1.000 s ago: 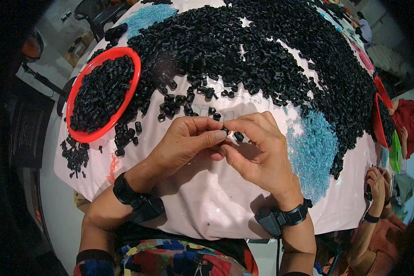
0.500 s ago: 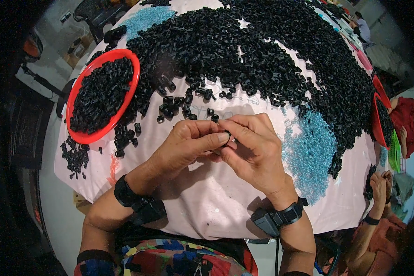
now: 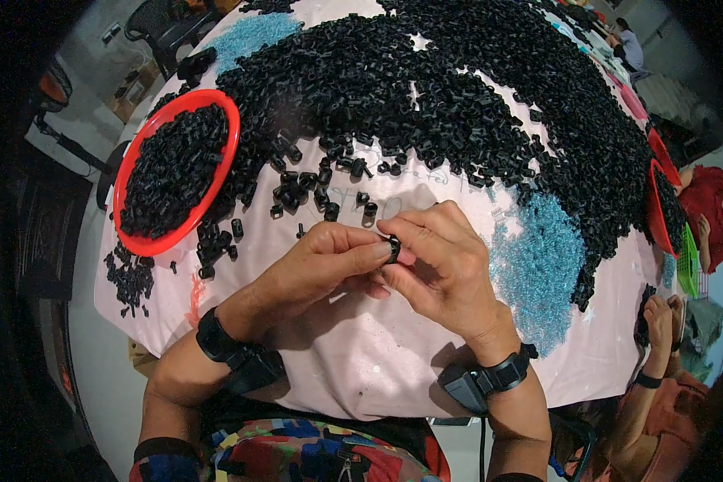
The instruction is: Assembling small black plastic components by hand on a production table.
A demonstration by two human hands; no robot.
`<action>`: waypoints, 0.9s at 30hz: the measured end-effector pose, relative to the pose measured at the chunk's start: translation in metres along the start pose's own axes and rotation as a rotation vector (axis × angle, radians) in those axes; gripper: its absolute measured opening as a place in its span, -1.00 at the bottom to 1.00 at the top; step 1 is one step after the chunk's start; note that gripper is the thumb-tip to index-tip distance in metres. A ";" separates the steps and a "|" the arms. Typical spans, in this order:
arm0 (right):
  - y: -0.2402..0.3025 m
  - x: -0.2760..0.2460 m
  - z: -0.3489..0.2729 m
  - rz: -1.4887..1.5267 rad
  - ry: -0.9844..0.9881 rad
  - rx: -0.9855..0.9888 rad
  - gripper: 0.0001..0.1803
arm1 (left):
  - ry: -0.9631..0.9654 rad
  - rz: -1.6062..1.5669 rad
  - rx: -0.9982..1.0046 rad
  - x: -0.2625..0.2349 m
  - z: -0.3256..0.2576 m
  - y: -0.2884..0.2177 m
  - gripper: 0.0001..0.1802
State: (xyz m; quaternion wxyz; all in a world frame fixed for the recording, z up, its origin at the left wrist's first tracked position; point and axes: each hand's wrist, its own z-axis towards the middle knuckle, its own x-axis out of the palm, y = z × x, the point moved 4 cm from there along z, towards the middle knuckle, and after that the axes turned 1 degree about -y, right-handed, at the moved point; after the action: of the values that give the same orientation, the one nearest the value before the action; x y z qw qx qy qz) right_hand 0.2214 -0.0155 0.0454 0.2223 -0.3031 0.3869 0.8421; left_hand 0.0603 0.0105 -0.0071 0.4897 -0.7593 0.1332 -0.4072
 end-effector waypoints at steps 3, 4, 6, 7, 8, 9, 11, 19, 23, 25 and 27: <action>-0.001 0.000 0.000 -0.007 0.004 -0.044 -0.52 | 0.030 -0.130 -0.012 0.002 -0.003 0.003 -0.62; -0.001 0.000 0.000 -0.008 0.000 -0.078 -0.52 | 0.029 -0.232 -0.038 0.003 -0.004 0.004 -0.62; -0.001 0.001 -0.001 -0.013 -0.006 -0.082 -0.54 | 0.038 -0.224 -0.058 0.002 -0.002 0.005 -0.63; 0.000 0.001 -0.001 -0.019 -0.013 -0.087 -0.55 | 0.047 -0.213 -0.077 0.002 -0.002 0.006 -0.64; -0.001 0.001 -0.001 -0.020 -0.012 -0.085 -0.55 | 0.047 -0.216 -0.079 0.001 -0.002 0.007 -0.64; 0.000 0.001 0.000 -0.030 -0.009 -0.090 -0.56 | 0.036 -0.223 -0.085 0.002 -0.002 0.007 -0.64; 0.000 0.000 0.000 -0.041 -0.006 -0.092 -0.58 | 0.027 -0.232 -0.095 0.002 -0.003 0.008 -0.65; 0.005 -0.004 0.001 -0.047 -0.044 -0.073 -0.62 | 0.001 -0.344 -0.098 0.009 -0.005 0.001 -0.63; 0.006 -0.003 0.002 -0.018 -0.039 -0.084 -0.54 | 0.061 -0.341 -0.094 0.009 -0.004 -0.001 -0.65; 0.006 -0.003 0.002 -0.002 -0.047 -0.076 -0.51 | 0.037 -0.305 -0.104 0.006 -0.004 -0.002 -0.68; 0.007 -0.002 0.003 0.015 -0.052 -0.071 -0.48 | 0.033 -0.244 -0.072 0.003 -0.004 -0.004 -0.66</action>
State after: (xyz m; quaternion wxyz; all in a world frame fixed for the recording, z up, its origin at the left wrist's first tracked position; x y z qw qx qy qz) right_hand 0.2176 -0.0173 0.0516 0.2151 -0.2858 0.3530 0.8646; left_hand 0.0585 0.0077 -0.0016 0.4068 -0.7801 0.0625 -0.4712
